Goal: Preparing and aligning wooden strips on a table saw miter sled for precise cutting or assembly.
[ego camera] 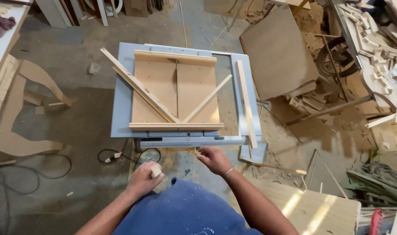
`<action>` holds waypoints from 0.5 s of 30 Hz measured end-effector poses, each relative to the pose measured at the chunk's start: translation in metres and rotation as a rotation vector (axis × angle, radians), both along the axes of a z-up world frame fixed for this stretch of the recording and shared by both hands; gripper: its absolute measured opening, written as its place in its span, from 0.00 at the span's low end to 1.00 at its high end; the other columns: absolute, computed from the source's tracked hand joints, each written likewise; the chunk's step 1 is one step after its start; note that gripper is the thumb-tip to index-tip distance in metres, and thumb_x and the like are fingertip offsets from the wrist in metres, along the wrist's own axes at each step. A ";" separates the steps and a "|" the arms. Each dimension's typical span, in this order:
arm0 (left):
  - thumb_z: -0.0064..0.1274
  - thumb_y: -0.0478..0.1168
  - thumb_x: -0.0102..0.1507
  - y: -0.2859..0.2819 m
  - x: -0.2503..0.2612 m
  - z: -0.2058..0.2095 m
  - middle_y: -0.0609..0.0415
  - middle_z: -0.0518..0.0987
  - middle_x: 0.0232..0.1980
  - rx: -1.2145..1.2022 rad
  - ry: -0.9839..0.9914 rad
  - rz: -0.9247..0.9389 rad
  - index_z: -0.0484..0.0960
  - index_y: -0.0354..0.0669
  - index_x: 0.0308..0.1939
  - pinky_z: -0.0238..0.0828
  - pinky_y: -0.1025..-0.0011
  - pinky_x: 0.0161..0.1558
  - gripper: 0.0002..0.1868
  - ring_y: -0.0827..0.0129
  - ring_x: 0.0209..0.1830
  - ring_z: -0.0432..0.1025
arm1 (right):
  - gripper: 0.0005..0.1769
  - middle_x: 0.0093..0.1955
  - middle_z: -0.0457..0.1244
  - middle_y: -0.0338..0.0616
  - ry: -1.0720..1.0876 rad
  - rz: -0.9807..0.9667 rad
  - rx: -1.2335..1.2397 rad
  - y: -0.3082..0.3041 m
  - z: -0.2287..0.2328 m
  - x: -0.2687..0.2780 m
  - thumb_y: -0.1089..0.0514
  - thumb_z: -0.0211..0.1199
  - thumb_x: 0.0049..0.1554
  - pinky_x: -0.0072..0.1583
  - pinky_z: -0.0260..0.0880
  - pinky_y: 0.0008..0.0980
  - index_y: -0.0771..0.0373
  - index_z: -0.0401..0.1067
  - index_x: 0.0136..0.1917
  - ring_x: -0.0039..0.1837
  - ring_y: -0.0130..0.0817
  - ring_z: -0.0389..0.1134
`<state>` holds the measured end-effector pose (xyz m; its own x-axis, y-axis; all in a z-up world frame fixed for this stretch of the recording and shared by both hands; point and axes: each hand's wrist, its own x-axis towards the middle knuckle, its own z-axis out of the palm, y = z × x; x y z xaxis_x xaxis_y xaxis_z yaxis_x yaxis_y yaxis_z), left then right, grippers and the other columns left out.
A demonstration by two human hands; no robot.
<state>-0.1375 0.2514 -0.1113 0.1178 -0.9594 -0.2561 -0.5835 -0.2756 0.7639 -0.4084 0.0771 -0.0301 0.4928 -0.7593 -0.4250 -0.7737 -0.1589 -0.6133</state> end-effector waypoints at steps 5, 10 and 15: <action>0.64 0.59 0.54 0.046 0.091 -0.014 0.65 0.85 0.47 -0.064 -0.063 0.034 0.84 0.62 0.42 0.75 0.65 0.58 0.17 0.62 0.53 0.79 | 0.16 0.50 0.73 0.43 -0.154 0.016 -0.246 -0.026 -0.023 0.099 0.46 0.66 0.58 0.60 0.73 0.45 0.53 0.77 0.58 0.57 0.43 0.74; 0.66 0.49 0.55 0.053 0.150 -0.012 0.70 0.85 0.51 -0.113 -0.017 0.485 0.84 0.66 0.43 0.75 0.63 0.58 0.13 0.64 0.57 0.78 | 0.25 0.54 0.69 0.44 -0.141 0.073 -0.558 -0.084 -0.052 0.178 0.46 0.68 0.55 0.65 0.70 0.45 0.55 0.73 0.63 0.61 0.46 0.70; 0.66 0.40 0.57 0.045 0.183 0.031 0.64 0.85 0.53 -0.262 -0.087 0.624 0.83 0.57 0.43 0.74 0.62 0.59 0.11 0.63 0.58 0.77 | 0.30 0.63 0.64 0.52 0.224 0.207 -0.335 -0.125 -0.069 0.227 0.40 0.58 0.60 0.67 0.69 0.53 0.55 0.63 0.70 0.65 0.57 0.68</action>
<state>0.0459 0.2969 -0.0801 0.6790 -0.7341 0.0110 -0.4374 -0.3925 0.8091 -0.1810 -0.0480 -0.0986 0.5723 -0.7685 -0.2863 -0.8128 -0.4850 -0.3228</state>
